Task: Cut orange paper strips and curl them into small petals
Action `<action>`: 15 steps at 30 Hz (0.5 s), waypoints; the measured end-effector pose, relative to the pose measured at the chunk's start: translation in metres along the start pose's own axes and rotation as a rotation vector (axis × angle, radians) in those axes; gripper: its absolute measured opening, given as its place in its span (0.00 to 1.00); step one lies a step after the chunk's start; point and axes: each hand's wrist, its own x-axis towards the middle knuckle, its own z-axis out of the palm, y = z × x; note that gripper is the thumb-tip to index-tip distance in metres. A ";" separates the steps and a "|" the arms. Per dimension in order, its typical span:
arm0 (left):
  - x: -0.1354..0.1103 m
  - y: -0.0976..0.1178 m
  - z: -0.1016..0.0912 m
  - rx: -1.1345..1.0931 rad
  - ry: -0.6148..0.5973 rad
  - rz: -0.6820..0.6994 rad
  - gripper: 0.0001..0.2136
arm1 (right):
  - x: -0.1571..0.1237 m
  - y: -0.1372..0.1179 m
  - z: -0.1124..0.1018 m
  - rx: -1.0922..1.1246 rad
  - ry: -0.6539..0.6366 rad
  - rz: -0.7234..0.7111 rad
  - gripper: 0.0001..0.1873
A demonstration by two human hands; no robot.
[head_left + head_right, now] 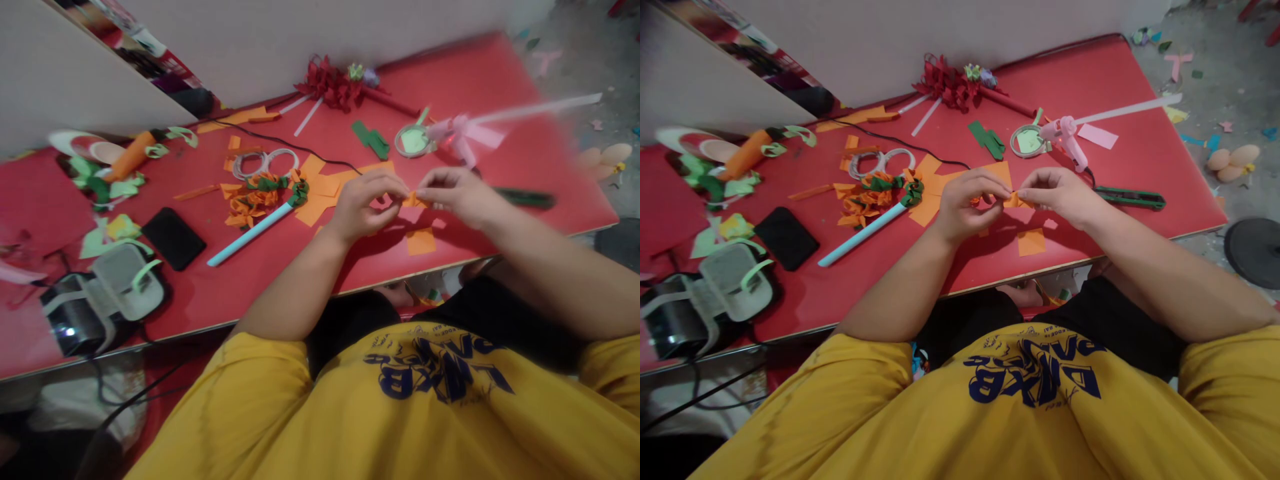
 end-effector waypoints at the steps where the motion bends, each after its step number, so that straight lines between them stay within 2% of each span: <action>1: 0.000 0.000 0.001 -0.004 0.013 -0.008 0.04 | 0.000 0.000 0.000 -0.013 0.017 -0.015 0.16; 5: -0.003 0.002 0.010 -0.019 0.050 -0.108 0.10 | -0.001 0.002 0.001 -0.028 0.080 -0.030 0.16; 9: -0.007 0.006 0.015 -0.083 0.078 -0.206 0.16 | -0.001 0.002 0.002 -0.018 0.080 -0.029 0.17; 13: -0.010 0.008 0.017 -0.189 0.035 -0.255 0.26 | -0.003 0.000 0.004 -0.042 0.095 -0.056 0.17; 15: -0.012 0.007 0.019 -0.221 0.019 -0.283 0.27 | -0.003 0.000 0.005 -0.048 0.092 -0.086 0.17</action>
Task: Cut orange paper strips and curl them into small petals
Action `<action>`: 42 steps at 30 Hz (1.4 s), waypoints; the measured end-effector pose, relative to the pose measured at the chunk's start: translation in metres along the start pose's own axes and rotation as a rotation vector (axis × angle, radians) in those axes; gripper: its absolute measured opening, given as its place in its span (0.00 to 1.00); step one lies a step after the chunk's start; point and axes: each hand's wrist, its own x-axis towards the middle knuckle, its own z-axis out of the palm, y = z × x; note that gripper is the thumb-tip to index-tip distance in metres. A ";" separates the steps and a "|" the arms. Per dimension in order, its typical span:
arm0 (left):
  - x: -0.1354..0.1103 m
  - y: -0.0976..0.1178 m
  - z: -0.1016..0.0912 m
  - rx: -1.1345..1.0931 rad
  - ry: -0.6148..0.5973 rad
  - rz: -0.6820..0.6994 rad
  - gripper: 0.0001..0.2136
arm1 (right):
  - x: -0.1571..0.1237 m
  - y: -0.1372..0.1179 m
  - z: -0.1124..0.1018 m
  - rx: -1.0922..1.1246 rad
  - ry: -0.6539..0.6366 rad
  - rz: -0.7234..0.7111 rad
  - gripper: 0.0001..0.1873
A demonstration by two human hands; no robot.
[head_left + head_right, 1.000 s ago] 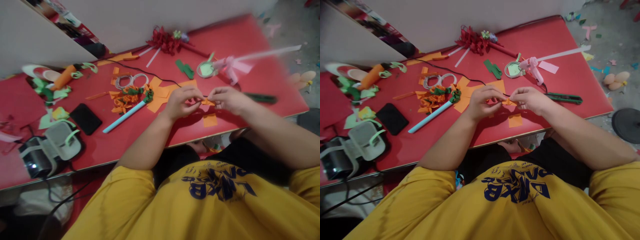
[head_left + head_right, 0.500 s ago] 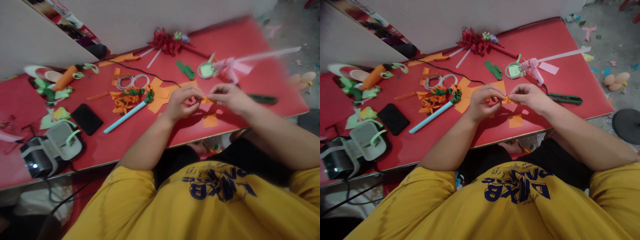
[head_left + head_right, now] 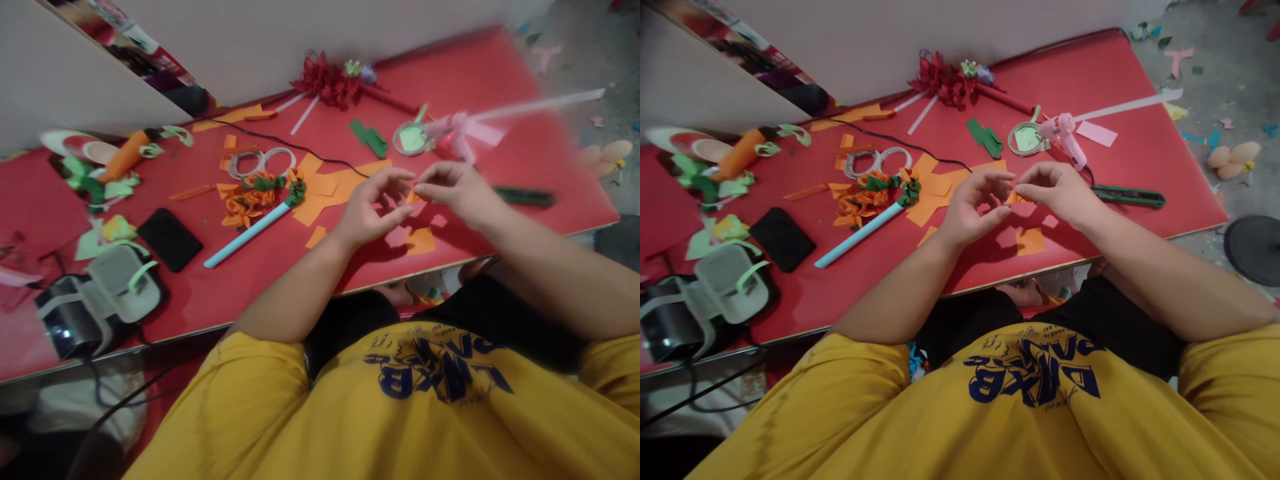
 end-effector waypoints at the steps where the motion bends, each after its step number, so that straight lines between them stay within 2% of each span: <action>1: 0.000 -0.001 0.002 -0.011 0.007 -0.018 0.27 | 0.000 0.000 0.000 -0.003 -0.007 -0.019 0.17; 6: -0.001 -0.005 0.007 0.002 0.068 -0.057 0.25 | -0.001 -0.001 0.001 -0.032 -0.043 -0.099 0.18; 12: 0.004 -0.003 0.001 0.086 0.070 0.062 0.21 | -0.005 -0.007 0.002 -0.064 -0.060 -0.188 0.19; 17: 0.008 -0.002 -0.003 0.145 0.102 0.121 0.15 | -0.009 -0.008 0.002 -0.181 0.018 -0.247 0.22; 22: 0.012 -0.001 -0.002 0.114 0.180 0.092 0.21 | -0.010 -0.011 0.003 -0.197 0.030 -0.260 0.23; 27: 0.009 -0.005 0.002 -0.153 0.092 -0.067 0.24 | -0.009 -0.011 0.005 -0.092 0.021 -0.239 0.21; 31: 0.007 -0.006 0.002 -0.249 0.061 -0.134 0.24 | -0.009 -0.011 0.004 -0.066 -0.013 -0.197 0.19; 36: 0.008 -0.008 0.001 -0.139 0.088 -0.070 0.26 | -0.014 -0.013 0.002 -0.151 -0.051 -0.247 0.21; 40: 0.011 -0.012 -0.004 -0.074 0.054 -0.013 0.26 | -0.018 -0.017 0.003 -0.308 -0.014 -0.375 0.12; 42: 0.013 -0.015 -0.008 -0.090 0.027 0.012 0.24 | -0.018 -0.019 0.001 -0.372 -0.040 -0.399 0.10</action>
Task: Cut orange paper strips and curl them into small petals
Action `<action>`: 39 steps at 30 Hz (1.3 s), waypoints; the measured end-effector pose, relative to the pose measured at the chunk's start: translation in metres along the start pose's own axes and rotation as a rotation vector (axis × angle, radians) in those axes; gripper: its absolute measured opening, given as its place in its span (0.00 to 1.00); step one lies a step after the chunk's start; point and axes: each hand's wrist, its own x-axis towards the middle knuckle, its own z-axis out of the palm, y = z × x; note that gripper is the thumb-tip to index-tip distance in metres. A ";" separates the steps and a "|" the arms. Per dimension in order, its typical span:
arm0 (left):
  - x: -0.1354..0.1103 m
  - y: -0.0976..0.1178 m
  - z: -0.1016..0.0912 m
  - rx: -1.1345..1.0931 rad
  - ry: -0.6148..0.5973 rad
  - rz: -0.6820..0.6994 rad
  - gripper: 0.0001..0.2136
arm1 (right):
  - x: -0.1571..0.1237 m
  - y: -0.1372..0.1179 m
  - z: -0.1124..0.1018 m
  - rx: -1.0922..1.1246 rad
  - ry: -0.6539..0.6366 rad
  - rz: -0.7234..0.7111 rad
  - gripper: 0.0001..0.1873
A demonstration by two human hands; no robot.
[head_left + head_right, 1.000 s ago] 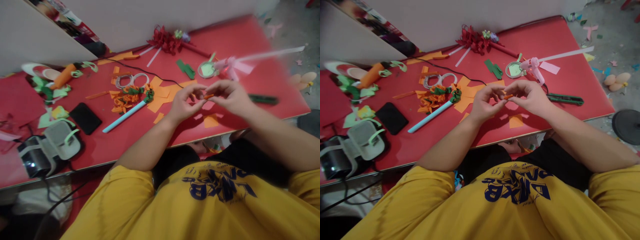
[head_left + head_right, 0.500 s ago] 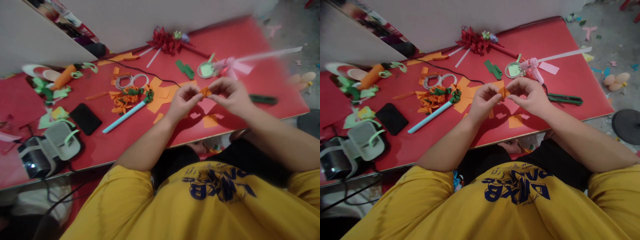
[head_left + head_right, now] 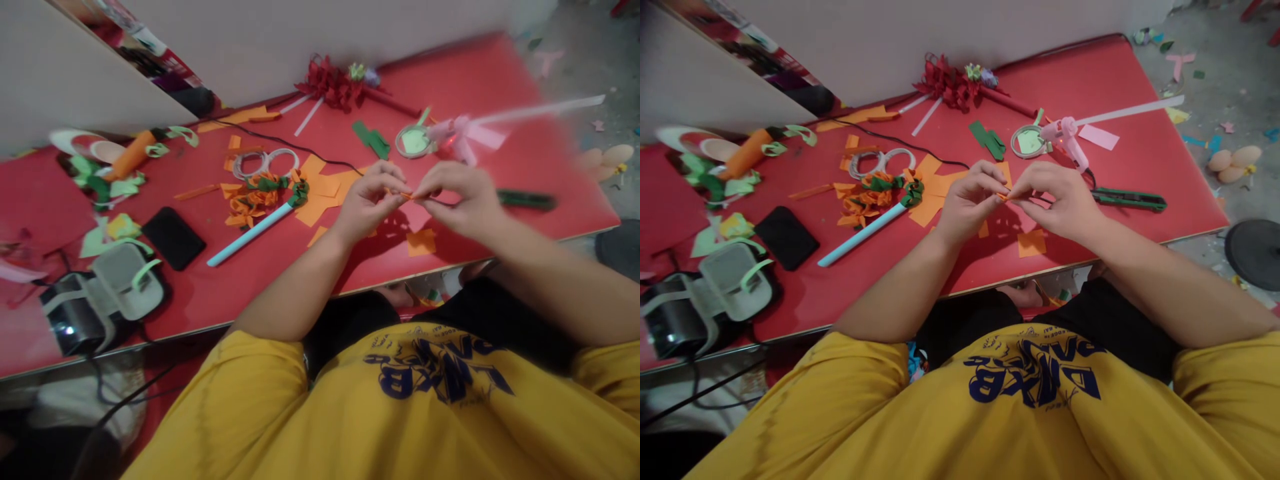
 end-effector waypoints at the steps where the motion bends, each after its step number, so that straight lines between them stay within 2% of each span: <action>1: 0.001 -0.001 -0.002 -0.012 -0.016 0.010 0.23 | 0.001 0.000 -0.002 -0.021 -0.033 -0.017 0.10; 5: 0.004 -0.002 -0.009 -0.020 -0.088 0.025 0.23 | 0.002 0.003 -0.008 -0.042 -0.150 -0.159 0.08; 9: 0.004 0.001 -0.009 -0.003 -0.100 0.029 0.24 | 0.001 0.007 -0.010 -0.063 -0.187 -0.247 0.10; 14: 0.001 0.002 -0.001 -0.076 -0.054 0.002 0.21 | 0.000 0.015 -0.007 -0.173 -0.145 -0.333 0.11; 17: -0.001 0.002 0.006 -0.171 0.039 -0.038 0.20 | 0.000 0.022 -0.005 -0.204 -0.083 -0.397 0.11; 21: -0.006 0.006 0.013 -0.202 0.116 -0.073 0.19 | 0.001 0.024 -0.003 -0.201 -0.053 -0.323 0.09; 25: -0.010 0.012 0.018 -0.244 0.096 -0.120 0.17 | 0.002 0.023 -0.002 -0.193 -0.016 -0.237 0.08; 31: -0.011 0.023 0.020 -0.275 0.086 -0.245 0.23 | 0.001 0.023 0.000 -0.185 0.041 -0.119 0.04; 39: -0.009 0.034 0.028 -0.257 0.201 -0.390 0.25 | 0.001 0.023 0.007 -0.180 0.088 -0.072 0.10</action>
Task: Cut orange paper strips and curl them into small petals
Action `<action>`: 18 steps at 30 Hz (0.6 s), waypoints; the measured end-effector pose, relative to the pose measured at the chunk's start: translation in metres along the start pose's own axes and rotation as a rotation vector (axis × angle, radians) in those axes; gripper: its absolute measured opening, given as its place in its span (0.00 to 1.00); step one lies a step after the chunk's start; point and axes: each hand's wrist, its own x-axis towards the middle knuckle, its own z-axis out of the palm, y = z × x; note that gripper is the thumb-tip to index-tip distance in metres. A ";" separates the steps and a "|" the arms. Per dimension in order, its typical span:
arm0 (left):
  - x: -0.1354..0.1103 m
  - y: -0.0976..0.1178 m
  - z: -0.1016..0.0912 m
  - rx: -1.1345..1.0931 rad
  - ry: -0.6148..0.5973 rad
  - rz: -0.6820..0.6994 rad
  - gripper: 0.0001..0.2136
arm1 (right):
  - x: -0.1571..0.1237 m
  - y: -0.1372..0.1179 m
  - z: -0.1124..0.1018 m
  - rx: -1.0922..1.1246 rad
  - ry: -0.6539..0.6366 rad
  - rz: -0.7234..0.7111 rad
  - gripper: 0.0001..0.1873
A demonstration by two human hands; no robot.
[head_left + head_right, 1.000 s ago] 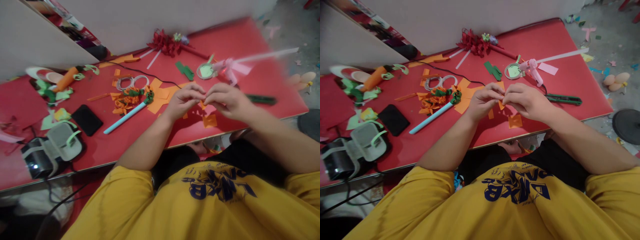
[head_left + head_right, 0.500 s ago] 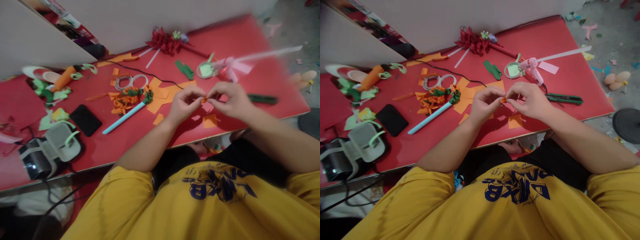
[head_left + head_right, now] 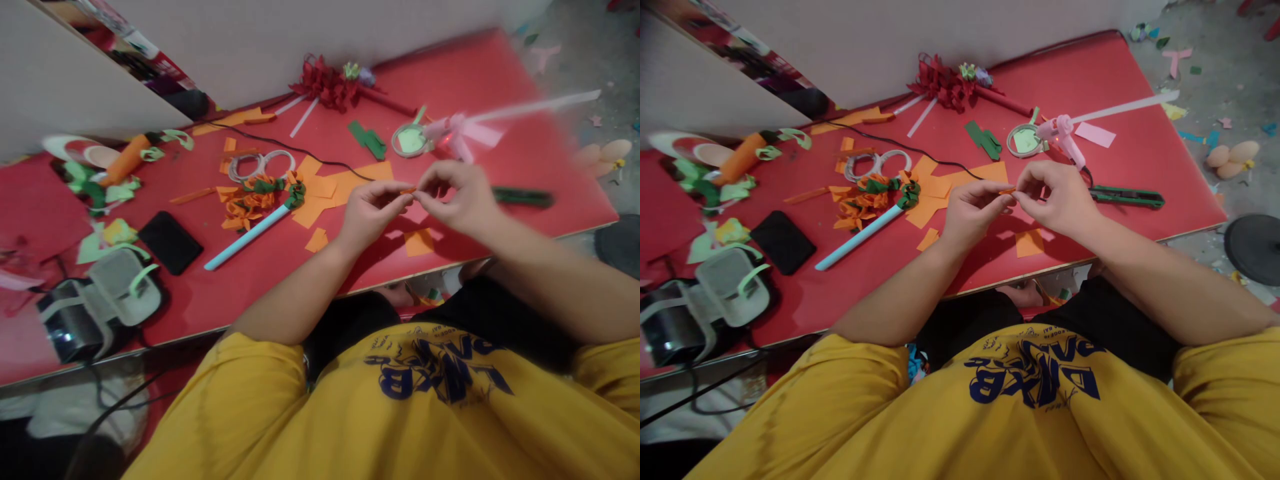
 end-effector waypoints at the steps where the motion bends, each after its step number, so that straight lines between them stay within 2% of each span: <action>1: 0.000 0.001 0.001 -0.009 0.002 -0.007 0.25 | 0.000 0.000 0.001 0.003 0.005 0.000 0.10; 6: 0.000 0.003 0.002 -0.073 0.018 -0.108 0.26 | 0.001 0.006 0.005 -0.001 0.057 -0.022 0.13; 9: 0.003 -0.001 0.002 -0.157 0.081 -0.219 0.27 | 0.002 0.014 0.005 0.013 0.088 -0.021 0.20; 13: 0.006 -0.004 0.002 -0.269 0.160 -0.304 0.22 | 0.002 0.020 0.007 0.117 0.037 0.032 0.28; 18: 0.005 -0.004 0.002 -0.293 0.158 -0.322 0.22 | 0.002 0.020 0.013 0.209 0.008 0.078 0.27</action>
